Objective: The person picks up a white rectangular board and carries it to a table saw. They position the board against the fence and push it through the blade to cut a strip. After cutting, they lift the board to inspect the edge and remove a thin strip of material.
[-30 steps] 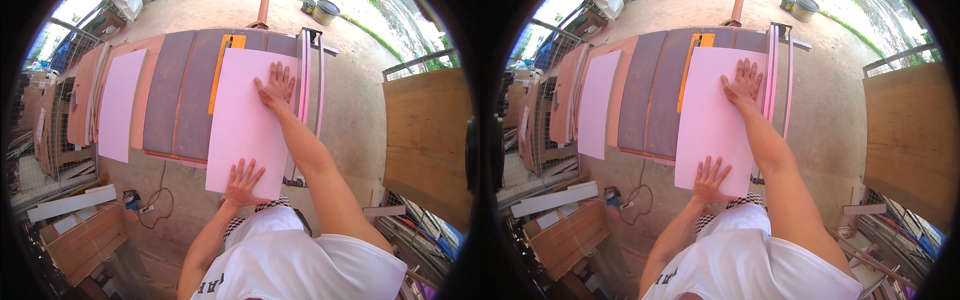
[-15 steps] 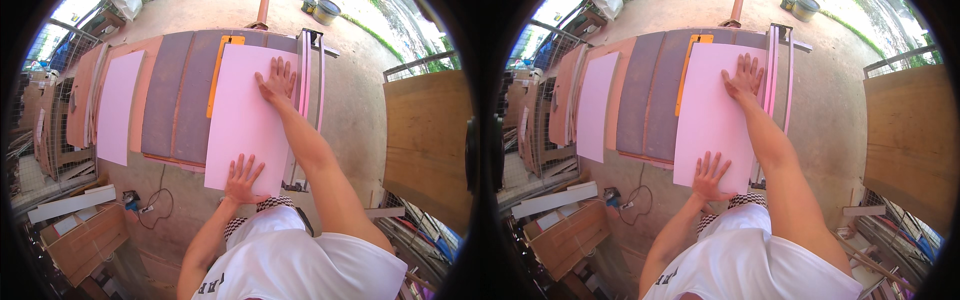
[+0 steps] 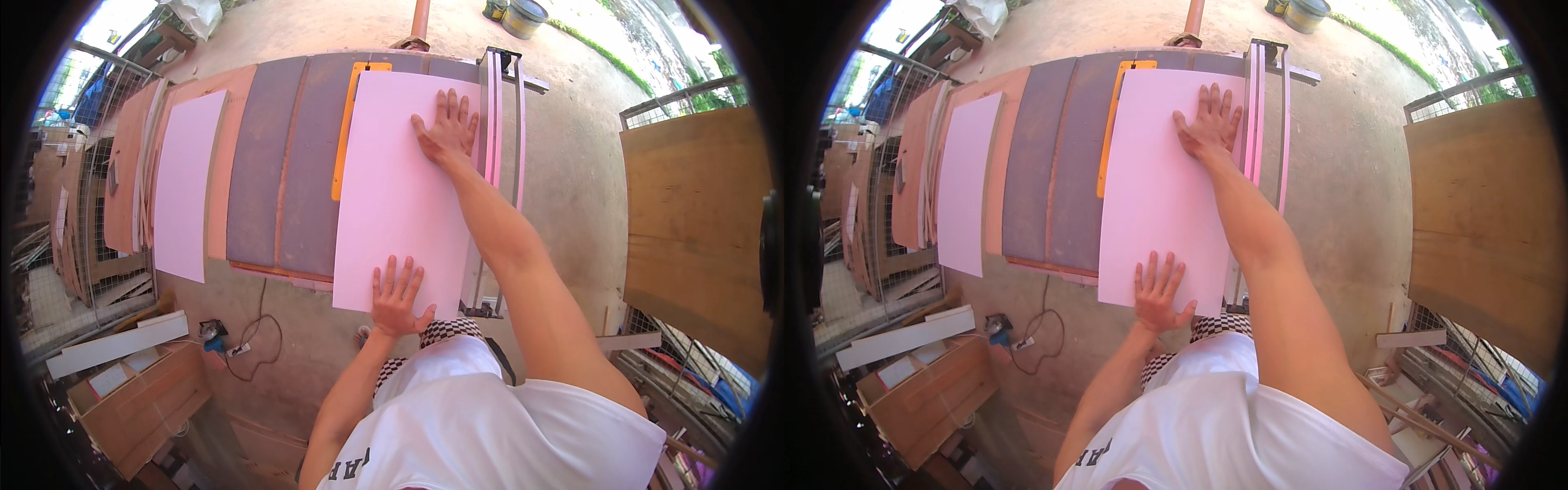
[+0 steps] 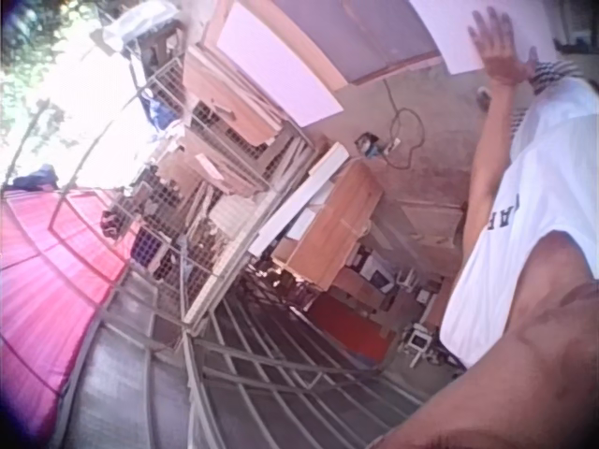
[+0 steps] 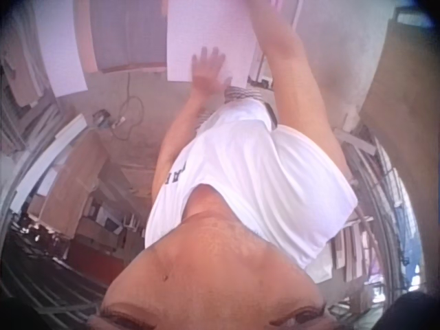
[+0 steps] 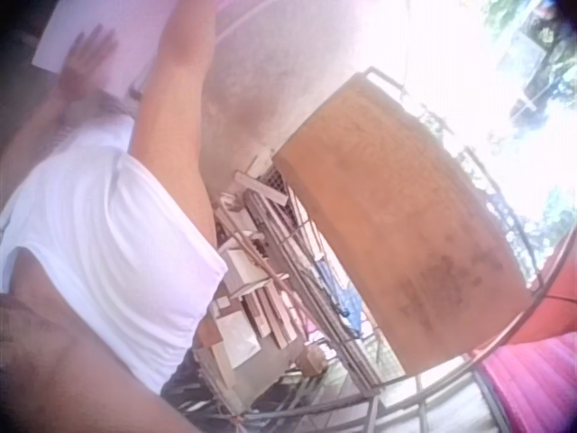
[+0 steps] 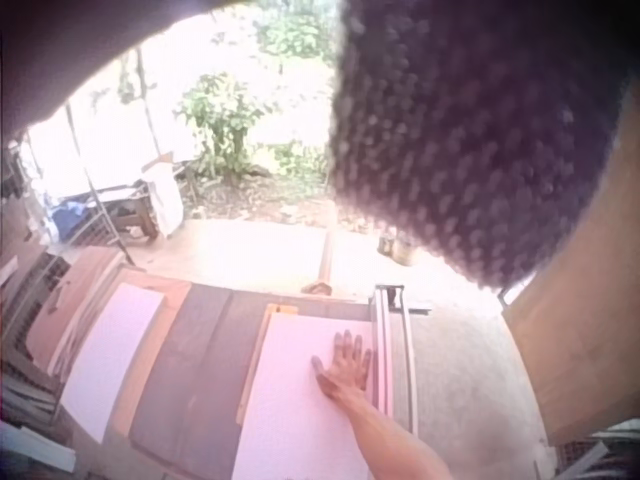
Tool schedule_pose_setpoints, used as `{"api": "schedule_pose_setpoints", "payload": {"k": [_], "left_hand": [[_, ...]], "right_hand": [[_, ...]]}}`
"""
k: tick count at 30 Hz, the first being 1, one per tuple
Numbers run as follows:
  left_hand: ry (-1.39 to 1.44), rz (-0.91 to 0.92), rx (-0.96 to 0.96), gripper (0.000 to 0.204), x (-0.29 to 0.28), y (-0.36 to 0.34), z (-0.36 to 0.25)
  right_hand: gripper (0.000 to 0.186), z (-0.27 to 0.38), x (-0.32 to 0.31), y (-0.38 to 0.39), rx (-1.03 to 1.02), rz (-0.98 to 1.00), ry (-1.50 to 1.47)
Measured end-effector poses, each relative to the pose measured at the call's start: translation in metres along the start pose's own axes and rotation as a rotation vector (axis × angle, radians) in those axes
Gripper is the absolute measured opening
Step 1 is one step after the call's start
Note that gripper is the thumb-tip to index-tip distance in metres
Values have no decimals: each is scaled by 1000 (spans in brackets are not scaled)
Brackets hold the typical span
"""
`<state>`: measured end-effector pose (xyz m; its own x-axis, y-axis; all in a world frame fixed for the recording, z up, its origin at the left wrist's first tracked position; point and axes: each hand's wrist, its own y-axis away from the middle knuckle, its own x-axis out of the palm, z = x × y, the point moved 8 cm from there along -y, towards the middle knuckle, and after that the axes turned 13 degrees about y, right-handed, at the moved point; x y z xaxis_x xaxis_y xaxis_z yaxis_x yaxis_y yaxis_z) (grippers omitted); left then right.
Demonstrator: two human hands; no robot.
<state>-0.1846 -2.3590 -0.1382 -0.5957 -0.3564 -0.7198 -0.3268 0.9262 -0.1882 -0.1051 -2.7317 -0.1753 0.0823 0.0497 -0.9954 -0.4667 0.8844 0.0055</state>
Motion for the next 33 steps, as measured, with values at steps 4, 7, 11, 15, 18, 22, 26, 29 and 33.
{"api": "schedule_pose_setpoints", "payload": {"k": [4, 7, 11, 15, 18, 22, 26, 29, 33], "left_hand": [[-5, -21, 20, 64, -1, -10, 1], [20, -29, 25, 63, -1, -16, 4], [10, -40, 28, 62, 0, -25, 5], [5, -52, 33, 62, -1, -34, 6], [-6, -59, 43, 63, -1, -40, 7], [-13, -56, 35, 63, 1, -48, 11], [-16, -59, 36, 63, 2, -56, 12], [-12, -61, 34, 63, 3, -61, 13], [-10, -67, 29, 62, 3, -68, 15]], "right_hand": [[97, 0, 0, -6, 2, -17, -20], [97, -1, 1, -12, -4, -20, -1], [97, -2, 1, -21, -4, -32, -12], [97, -2, 0, -28, -8, -33, -2], [96, -4, 1, -34, 2, -29, 18], [95, -4, 2, -45, 7, -26, 53], [95, -4, 2, -53, 0, -42, 48], [95, -4, 2, -57, -1, -37, 49], [95, -4, 3, -66, 4, -36, 60]]}}
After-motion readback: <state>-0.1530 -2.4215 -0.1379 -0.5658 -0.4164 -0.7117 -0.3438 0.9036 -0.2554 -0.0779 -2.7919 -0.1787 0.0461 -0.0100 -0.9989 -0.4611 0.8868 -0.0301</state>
